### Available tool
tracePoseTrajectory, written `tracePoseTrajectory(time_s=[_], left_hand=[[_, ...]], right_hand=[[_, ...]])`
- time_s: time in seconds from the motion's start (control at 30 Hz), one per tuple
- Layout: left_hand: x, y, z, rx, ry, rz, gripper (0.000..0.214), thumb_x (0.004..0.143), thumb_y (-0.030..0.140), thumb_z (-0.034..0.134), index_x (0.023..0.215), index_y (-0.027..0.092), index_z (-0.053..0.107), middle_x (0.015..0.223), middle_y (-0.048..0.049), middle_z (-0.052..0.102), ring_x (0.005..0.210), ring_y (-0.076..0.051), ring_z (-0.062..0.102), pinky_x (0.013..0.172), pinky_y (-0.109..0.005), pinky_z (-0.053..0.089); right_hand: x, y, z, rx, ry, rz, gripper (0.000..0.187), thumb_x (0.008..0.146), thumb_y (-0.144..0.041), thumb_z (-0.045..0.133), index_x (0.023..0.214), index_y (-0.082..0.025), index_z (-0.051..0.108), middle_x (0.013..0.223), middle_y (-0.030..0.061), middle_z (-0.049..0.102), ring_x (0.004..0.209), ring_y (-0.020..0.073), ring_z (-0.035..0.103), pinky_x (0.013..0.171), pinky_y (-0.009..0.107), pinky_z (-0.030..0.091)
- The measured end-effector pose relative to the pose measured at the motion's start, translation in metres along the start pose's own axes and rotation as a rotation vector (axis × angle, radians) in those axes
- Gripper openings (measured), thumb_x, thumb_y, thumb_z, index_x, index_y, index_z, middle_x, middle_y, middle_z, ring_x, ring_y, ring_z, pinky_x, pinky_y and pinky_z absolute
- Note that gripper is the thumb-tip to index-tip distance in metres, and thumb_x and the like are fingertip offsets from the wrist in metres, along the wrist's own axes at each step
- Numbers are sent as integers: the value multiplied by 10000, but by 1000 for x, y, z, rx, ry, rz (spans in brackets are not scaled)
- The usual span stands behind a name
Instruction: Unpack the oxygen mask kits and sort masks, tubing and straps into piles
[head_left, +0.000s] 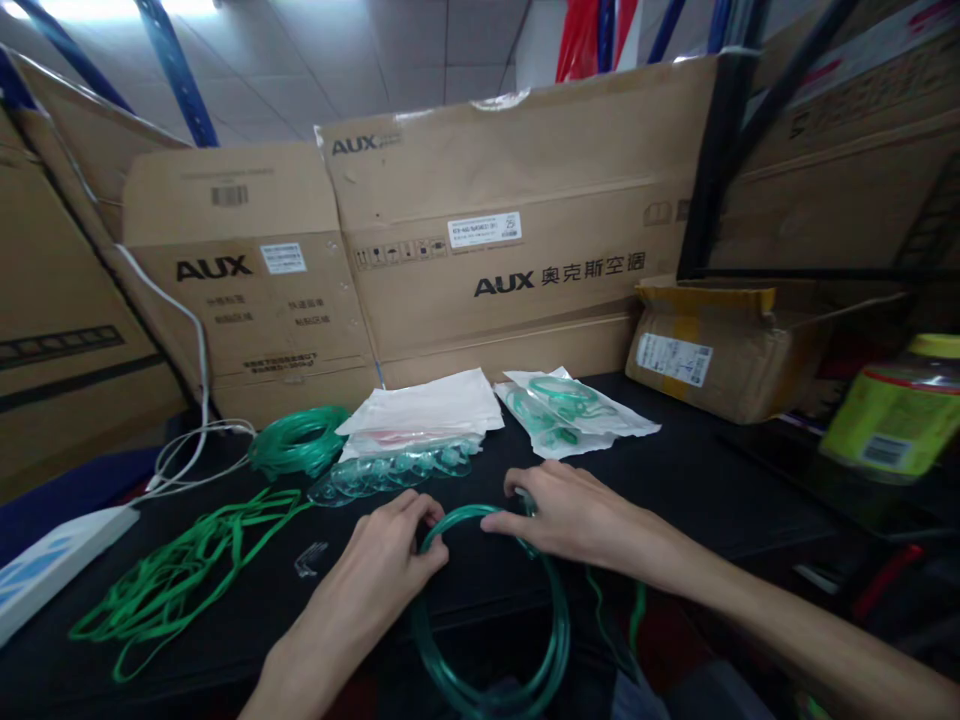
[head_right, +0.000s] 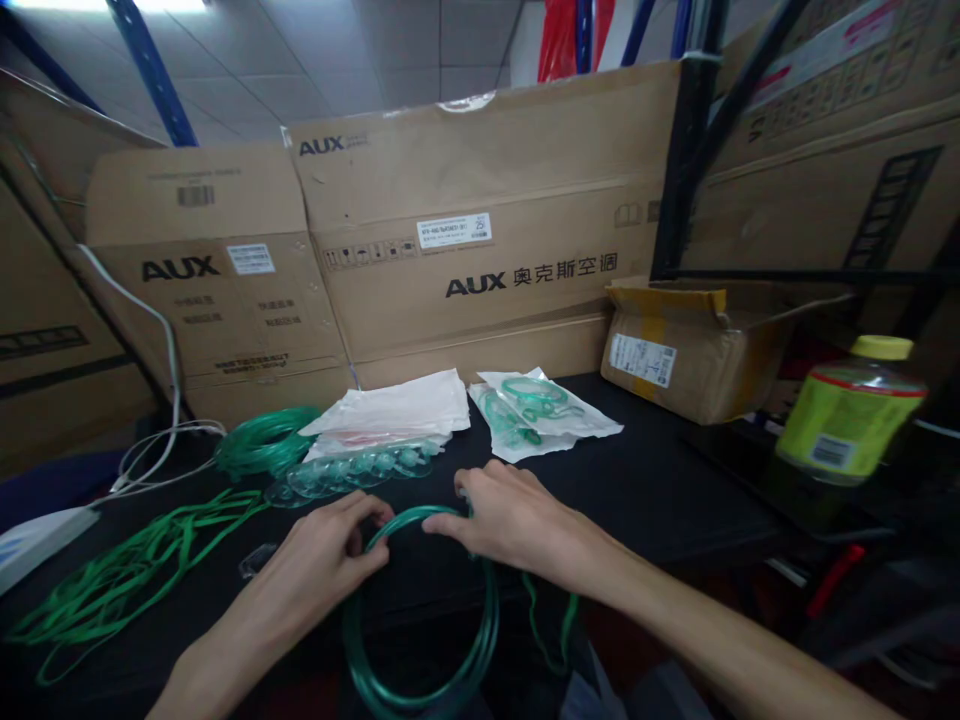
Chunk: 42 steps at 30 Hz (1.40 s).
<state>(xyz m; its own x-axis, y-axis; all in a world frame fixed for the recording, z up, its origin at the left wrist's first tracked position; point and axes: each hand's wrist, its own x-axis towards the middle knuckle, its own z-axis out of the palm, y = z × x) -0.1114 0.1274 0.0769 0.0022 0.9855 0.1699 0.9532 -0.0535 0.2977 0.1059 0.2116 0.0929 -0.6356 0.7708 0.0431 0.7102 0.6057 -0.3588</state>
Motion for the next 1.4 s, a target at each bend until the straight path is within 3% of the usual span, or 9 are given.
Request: tracePoseTrajectory(time_s=[0.17,0.4,0.57,0.73,0.87,0.97,1.13,1.27,1.4], left_hand=[[-5,-6,1,2,108,0,252,896,207,549,1107,217,687,1041,-38,733,735,-185,680,739,-310,506],[-19,-8,1,171,113,-103,323,972,250,500,1190,200,732,1146,-101,763,1045,-282,728,912,-369,543],[-31,5,-6,264,29,-211,353,1011,293,449,1188,211,743,1181,-123,747,954,-287,754,800,-364,562],[-32,23,-8,354,-74,-281,391,1004,368,457,1308,271,684,906,-127,798,879,-366,763,710,-414,543],[-22,20,-7,368,-26,-265,490,1000,508,423,1350,249,645,914,-154,788,878,-395,752,702,-435,524],[-9,7,-5,311,11,-223,465,955,536,489,1240,219,676,1034,-141,761,903,-351,738,720,-393,515],[11,-3,-10,77,-102,-56,159,867,295,571,911,206,694,959,-63,731,923,-241,693,835,-327,496],[15,4,-12,71,-112,-89,110,767,247,631,841,200,699,857,-58,723,886,-262,684,775,-326,489],[13,5,-8,72,-24,-36,91,808,208,592,852,191,670,810,-48,713,801,-235,685,721,-301,451]], right_hand=[[8,-8,14,-86,-2,-86,295,960,-359,493,1123,-182,664,1017,142,704,960,297,688,769,341,445],[3,-3,14,-67,-1,-3,245,930,-322,501,1059,-179,651,935,139,692,889,297,698,689,325,429],[2,-10,7,-125,-61,-15,316,928,-424,546,1045,-164,681,968,163,714,900,334,713,682,343,454],[0,-23,0,-196,-96,-30,346,955,-371,520,1098,-130,722,1041,206,731,949,351,727,736,371,500],[1,-29,-2,-250,-106,-25,305,939,-313,536,1063,-128,744,1038,205,748,943,348,739,741,370,512],[2,-31,-3,-255,-108,-40,297,932,-289,530,1062,-132,746,1034,200,754,938,346,743,734,365,506],[1,-27,-1,-212,-124,-41,295,935,-307,525,1073,-149,731,1031,185,751,923,337,741,684,340,470],[-1,-19,7,-154,-66,-49,258,933,-331,527,1070,-186,689,977,136,737,890,306,725,673,323,435],[-1,-9,16,-89,-13,-33,285,932,-362,531,1137,-203,649,981,137,723,891,305,704,675,324,402]])
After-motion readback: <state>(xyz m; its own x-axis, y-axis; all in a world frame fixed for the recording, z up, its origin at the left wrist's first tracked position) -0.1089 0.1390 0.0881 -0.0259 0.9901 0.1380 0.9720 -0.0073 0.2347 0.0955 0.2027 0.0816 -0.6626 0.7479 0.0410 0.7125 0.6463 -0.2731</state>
